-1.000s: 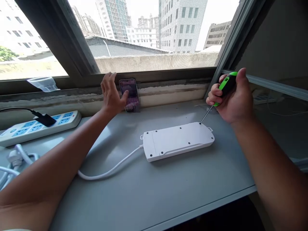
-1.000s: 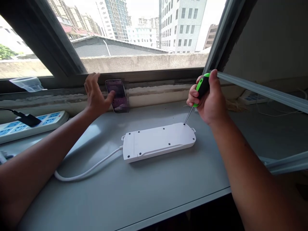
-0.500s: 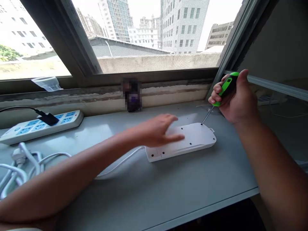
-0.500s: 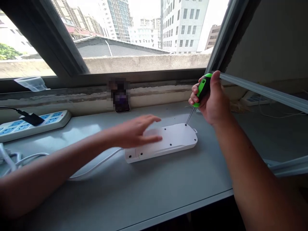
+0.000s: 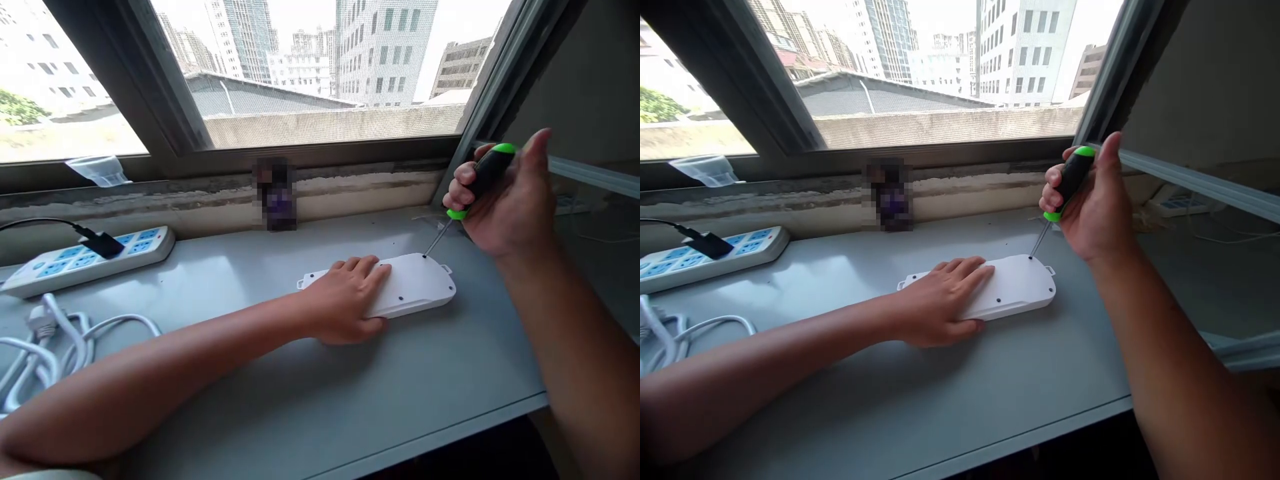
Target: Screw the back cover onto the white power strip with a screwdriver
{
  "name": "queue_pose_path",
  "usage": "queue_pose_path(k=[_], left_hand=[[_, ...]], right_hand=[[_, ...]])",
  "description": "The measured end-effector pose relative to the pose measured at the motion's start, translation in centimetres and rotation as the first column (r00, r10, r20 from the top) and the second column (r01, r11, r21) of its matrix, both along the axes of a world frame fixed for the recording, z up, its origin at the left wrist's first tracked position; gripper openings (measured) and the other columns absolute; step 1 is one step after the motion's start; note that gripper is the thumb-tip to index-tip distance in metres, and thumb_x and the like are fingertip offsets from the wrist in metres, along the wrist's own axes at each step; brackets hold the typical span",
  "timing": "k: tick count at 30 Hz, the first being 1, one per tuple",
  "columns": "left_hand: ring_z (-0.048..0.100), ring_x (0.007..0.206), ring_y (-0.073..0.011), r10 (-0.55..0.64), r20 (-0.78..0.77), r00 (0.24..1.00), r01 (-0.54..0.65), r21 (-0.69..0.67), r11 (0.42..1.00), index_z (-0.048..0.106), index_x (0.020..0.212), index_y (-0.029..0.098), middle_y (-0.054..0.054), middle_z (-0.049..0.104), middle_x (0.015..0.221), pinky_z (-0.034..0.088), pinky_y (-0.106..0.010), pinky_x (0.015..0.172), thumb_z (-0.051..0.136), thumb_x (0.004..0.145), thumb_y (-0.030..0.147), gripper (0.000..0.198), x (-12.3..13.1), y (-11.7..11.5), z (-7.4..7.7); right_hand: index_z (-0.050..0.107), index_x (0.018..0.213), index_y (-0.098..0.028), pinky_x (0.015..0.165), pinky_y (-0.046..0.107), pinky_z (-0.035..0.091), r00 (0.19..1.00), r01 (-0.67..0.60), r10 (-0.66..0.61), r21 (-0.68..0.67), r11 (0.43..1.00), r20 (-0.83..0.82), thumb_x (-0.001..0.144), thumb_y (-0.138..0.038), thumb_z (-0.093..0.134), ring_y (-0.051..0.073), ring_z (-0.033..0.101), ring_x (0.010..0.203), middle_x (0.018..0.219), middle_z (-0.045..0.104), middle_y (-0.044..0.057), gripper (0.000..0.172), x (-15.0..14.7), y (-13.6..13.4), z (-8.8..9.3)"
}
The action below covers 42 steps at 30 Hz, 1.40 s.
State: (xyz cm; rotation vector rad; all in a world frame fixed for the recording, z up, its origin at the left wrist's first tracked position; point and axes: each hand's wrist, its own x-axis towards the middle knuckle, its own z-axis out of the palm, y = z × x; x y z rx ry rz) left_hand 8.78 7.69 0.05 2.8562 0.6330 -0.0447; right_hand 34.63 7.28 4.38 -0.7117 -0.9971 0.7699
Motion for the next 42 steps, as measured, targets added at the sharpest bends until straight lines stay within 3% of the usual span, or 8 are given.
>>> queue_pose_path(k=[5,9,14,19,25,32,37,42], left_hand=[[0.046,0.143,-0.0391,-0.035,-0.046,0.998,0.035,0.014,0.999,0.032,0.161,0.014,-0.022,0.038,0.167,0.04,-0.051,0.117,0.057,0.101,0.051,0.075,0.0,0.3,0.0],[0.048,0.141,-0.0399,-0.045,-0.041,0.998,0.046,0.03,0.998,0.032,0.161,0.014,-0.023,0.038,0.167,0.041,-0.052,0.116,0.056,0.101,0.052,0.076,0.0,0.5,0.0],[0.047,0.142,-0.0396,-0.037,-0.032,0.999,0.038,0.031,0.999,0.033,0.161,0.014,-0.022,0.039,0.167,0.04,-0.051,0.117,0.056,0.1,0.051,0.075,0.0,0.4,-0.1],[0.049,0.139,-0.0391,-0.019,-0.001,1.0,0.019,0.03,0.999,0.035,0.16,0.016,-0.02,0.041,0.165,0.041,-0.052,0.117,0.057,0.099,0.051,0.074,-0.1,0.2,-0.3],[0.049,0.139,-0.0381,-0.019,0.01,1.0,0.019,0.027,0.999,0.035,0.16,0.016,-0.019,0.042,0.165,0.041,-0.05,0.117,0.057,0.099,0.051,0.074,-0.1,0.2,-0.5],[0.052,0.135,-0.0376,-0.015,0.023,1.0,0.015,0.035,0.999,0.038,0.158,0.018,-0.018,0.045,0.162,0.042,-0.049,0.115,0.057,0.099,0.051,0.07,-0.1,0.2,-0.4],[0.053,0.133,-0.0375,-0.012,0.025,1.0,0.011,0.034,0.999,0.039,0.156,0.018,-0.018,0.045,0.162,0.043,-0.05,0.114,0.058,0.098,0.051,0.069,0.0,0.1,-0.3],[0.052,0.135,-0.0372,-0.008,0.007,1.0,0.008,0.033,0.999,0.039,0.157,0.016,-0.019,0.045,0.162,0.042,-0.05,0.115,0.058,0.099,0.05,0.07,0.1,0.1,-0.3]], right_hand=[[0.057,0.079,-0.02,0.055,0.028,0.038,1.0,-0.018,0.018,-0.016,1.0,0.024,0.069,-0.061,0.092,0.009,0.044,0.06,0.078,0.047,-0.001,0.054,-0.1,-0.3,0.5],[0.056,0.082,-0.023,0.049,0.028,0.03,0.999,-0.015,0.013,-0.051,0.999,-0.038,0.059,-0.063,0.096,0.009,0.037,0.053,0.073,0.039,-0.004,0.061,-0.1,-0.4,0.7],[0.059,0.078,-0.022,0.054,0.028,0.035,0.998,-0.064,0.064,-0.032,0.997,-0.007,0.061,-0.048,0.1,0.009,0.044,0.058,0.077,0.048,-0.003,0.051,0.0,-0.7,1.0],[0.061,0.076,-0.021,0.051,0.027,0.029,0.995,-0.084,0.08,-0.075,0.994,-0.053,0.053,-0.055,0.102,0.008,0.033,0.053,0.069,0.039,-0.005,0.057,0.2,-0.9,1.4],[0.063,0.075,-0.021,0.058,0.029,0.038,0.999,-0.049,0.049,-0.025,0.998,-0.007,0.054,-0.053,0.104,0.009,0.046,0.064,0.085,0.054,-0.001,0.055,0.0,-1.0,1.3],[0.063,0.076,-0.022,0.051,0.028,0.03,0.998,-0.038,0.035,-0.058,0.998,-0.054,0.045,-0.061,0.103,0.01,0.038,0.055,0.071,0.044,-0.004,0.064,0.1,-0.9,1.4],[0.062,0.078,-0.023,0.058,0.029,0.041,0.998,-0.06,0.06,-0.018,0.998,0.02,0.059,-0.055,0.102,0.01,0.046,0.063,0.081,0.05,-0.002,0.054,-0.2,-1.1,1.3],[0.061,0.075,-0.021,0.051,0.029,0.034,0.999,-0.027,0.028,-0.045,0.999,0.017,0.06,-0.055,0.099,0.009,0.038,0.056,0.074,0.041,-0.002,0.053,-0.1,-1.1,1.2]])
